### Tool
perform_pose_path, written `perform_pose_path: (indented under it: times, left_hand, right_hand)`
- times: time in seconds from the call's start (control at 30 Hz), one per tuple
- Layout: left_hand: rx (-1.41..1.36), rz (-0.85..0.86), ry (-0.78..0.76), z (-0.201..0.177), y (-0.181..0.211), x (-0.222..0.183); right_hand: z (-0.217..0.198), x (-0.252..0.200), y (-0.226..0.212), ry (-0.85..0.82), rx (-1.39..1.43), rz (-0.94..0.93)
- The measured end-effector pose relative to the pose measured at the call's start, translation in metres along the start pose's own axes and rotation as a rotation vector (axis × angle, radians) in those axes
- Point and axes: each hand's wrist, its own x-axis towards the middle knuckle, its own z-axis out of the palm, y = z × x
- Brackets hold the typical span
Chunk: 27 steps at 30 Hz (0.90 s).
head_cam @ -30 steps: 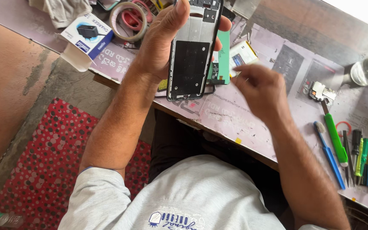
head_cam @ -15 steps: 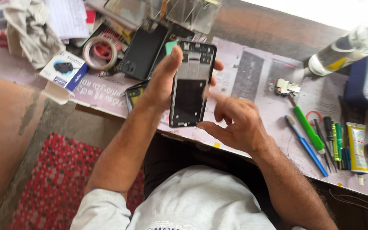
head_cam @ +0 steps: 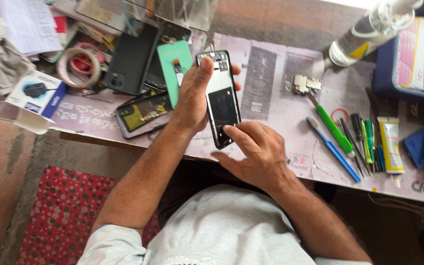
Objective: The person disassembles a smartphone, removing the internal logic board and separating the screen from the frame using tweezers and hands.
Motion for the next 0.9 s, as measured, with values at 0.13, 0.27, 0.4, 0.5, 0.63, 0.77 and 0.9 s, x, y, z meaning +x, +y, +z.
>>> perform_pose_path:
  times: [0.13,0.27,0.4,0.5,0.63,0.77,0.9]
  left_hand:
    - [-0.010,-0.013,-0.020,0.005,-0.004,-0.001]
    - [-0.125,-0.059,-0.027,0.008,-0.005,-0.010]
    - [-0.237,-0.067,-0.031,0.009,-0.011,-0.019]
    - [-0.241,-0.046,-0.050,0.003,-0.017,-0.024]
    - [-0.271,-0.034,-0.040,-0.004,-0.018,-0.024]
    - [-0.323,0.033,-0.040,-0.012,-0.004,-0.019]
    - [-0.301,0.184,0.041,-0.036,0.033,-0.026]
  right_hand:
    - [0.003,-0.007,0.007,0.005,-0.030,0.003]
    - [0.006,-0.007,0.010,-0.002,0.001,0.038]
    - [0.011,-0.006,0.011,0.039,0.003,0.024]
    - [0.016,-0.008,0.013,0.052,0.015,0.029]
    - [0.017,-0.014,0.015,0.039,0.048,0.102]
    - [0.012,-0.017,0.025,0.032,0.155,0.199]
    - [0.015,0.000,0.033,-0.069,0.070,0.415]
